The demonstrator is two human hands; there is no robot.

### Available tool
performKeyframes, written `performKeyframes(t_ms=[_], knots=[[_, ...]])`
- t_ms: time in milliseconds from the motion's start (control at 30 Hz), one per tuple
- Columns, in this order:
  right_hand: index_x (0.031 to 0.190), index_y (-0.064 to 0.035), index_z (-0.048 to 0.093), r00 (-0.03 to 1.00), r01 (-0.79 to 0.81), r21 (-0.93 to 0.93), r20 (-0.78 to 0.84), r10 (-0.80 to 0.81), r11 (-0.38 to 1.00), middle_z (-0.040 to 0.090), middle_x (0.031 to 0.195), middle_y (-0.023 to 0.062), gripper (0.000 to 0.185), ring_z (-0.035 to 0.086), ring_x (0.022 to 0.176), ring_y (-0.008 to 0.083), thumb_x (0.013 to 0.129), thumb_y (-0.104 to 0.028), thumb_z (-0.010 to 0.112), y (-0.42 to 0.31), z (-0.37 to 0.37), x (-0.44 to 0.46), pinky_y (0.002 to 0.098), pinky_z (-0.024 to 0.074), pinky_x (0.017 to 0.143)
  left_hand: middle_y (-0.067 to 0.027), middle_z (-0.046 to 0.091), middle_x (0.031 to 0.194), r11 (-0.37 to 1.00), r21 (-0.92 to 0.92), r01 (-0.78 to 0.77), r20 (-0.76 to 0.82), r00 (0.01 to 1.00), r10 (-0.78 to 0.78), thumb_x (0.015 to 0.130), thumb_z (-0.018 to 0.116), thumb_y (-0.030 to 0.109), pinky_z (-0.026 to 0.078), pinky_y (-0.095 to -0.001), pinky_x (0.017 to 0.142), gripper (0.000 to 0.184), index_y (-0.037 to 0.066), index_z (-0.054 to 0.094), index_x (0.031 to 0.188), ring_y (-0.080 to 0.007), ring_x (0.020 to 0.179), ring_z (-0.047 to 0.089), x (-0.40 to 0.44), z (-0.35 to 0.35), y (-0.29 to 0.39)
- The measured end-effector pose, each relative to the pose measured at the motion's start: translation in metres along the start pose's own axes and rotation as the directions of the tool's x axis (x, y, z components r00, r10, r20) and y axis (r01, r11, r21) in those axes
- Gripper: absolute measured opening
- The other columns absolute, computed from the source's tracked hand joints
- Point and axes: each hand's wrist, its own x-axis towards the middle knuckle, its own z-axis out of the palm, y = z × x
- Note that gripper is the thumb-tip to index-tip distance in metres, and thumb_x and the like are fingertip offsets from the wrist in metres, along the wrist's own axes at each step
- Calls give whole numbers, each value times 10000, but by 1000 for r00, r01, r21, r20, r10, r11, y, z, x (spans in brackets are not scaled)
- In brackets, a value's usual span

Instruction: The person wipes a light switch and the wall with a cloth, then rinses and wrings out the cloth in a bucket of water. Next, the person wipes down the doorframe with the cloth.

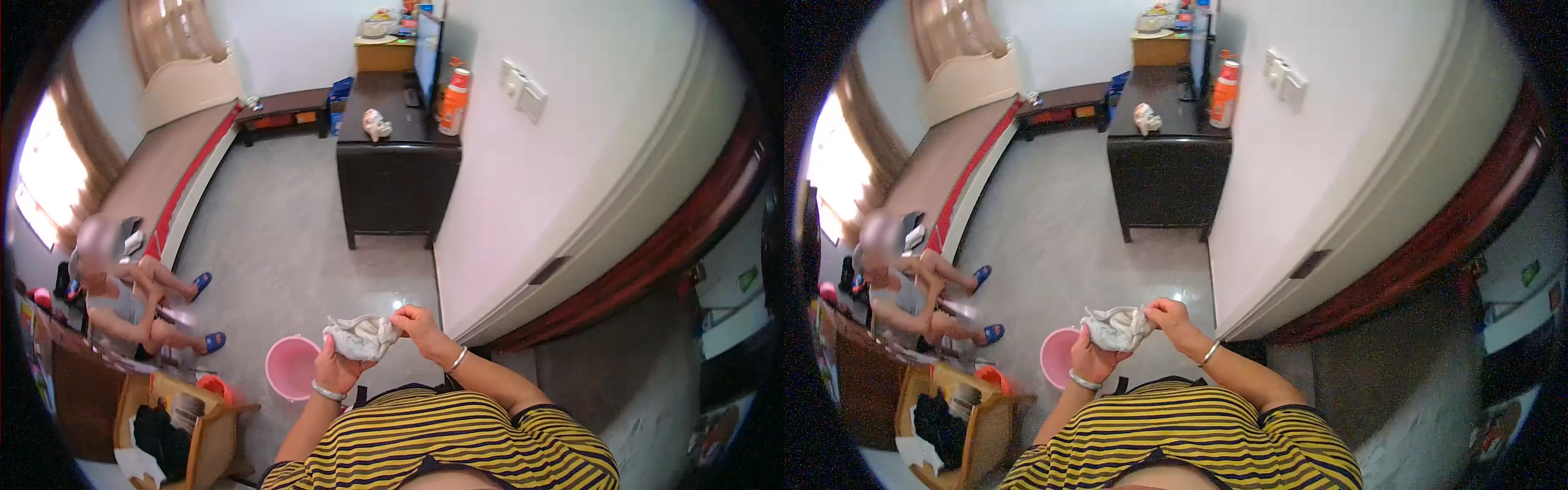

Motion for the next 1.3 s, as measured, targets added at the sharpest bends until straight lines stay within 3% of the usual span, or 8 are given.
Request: performKeyframes(t_ms=[133,200,433,600,733,867,967,1300], knots=[[1226,4,581,926,370,-376,77,-369,850,622,1097,98,428,588,1024,208,863,-197,685,-22,-21,-49,347,508,853,-112,502,1344,948,307,86,48,993,-106,1003,393,451,479,-507,961,533,81,376,1387,-293,1198,536,50,38,-42],[1305,-9,525,757,589,-716,327,-566,374,584,1157,150,520,548,1097,253,857,-217,687,-23,-40,-56,351,484,867,-108,540,1262,927,372,47,201,971,-130,977,506,332,518,-467,916,464,66,398,1341,-265,1130,577,62,57,-52],[1118,15,638,792,362,-734,-84,-605,575,631,926,142,324,620,826,238,876,-199,661,-35,-84,-76,334,493,736,-68,652,995,824,519,226,59,952,-299,832,620,34,578,-342,745,308,19,565,1134,-206,836,665,100,91,-59],[984,25,673,905,157,-351,-323,-276,923,610,866,72,275,547,785,92,924,-238,618,-54,-83,-86,293,455,639,-120,646,1096,810,578,100,112,973,-200,816,605,39,565,-390,829,363,-11,548,1172,-254,957,666,120,103,-62],[924,-6,674,802,326,-455,-331,-497,829,568,754,-43,266,511,672,55,959,-257,591,-53,-80,-86,249,403,541,-148,619,1182,929,345,131,260,938,-229,837,626,64,513,-446,941,429,-16,514,1244,-289,1083,619,127,106,-46],[939,4,681,869,304,130,-443,-219,944,629,846,1,242,559,746,76,968,-210,572,-41,-75,-69,254,459,641,-143,595,1238,933,293,211,270,918,-292,876,623,113,496,-462,968,435,-17,496,1271,-299,1128,599,131,105,-32],[1001,37,671,871,109,-236,-446,-207,966,669,924,30,244,612,819,106,968,-179,561,-49,-77,-78,281,503,750,-145,579,1266,891,366,268,286,879,-382,873,628,125,495,-452,964,457,-21,486,1283,-292,1138,593,134,100,-24],[1323,-10,514,747,231,-234,-579,-327,944,594,1120,56,441,585,876,134,924,-169,616,-75,-48,-91,265,487,800,-122,629,1118,856,513,65,327,907,-264,819,666,91,500,-383,917,435,-30,532,1215,-240,1029,619,136,139,-20]])
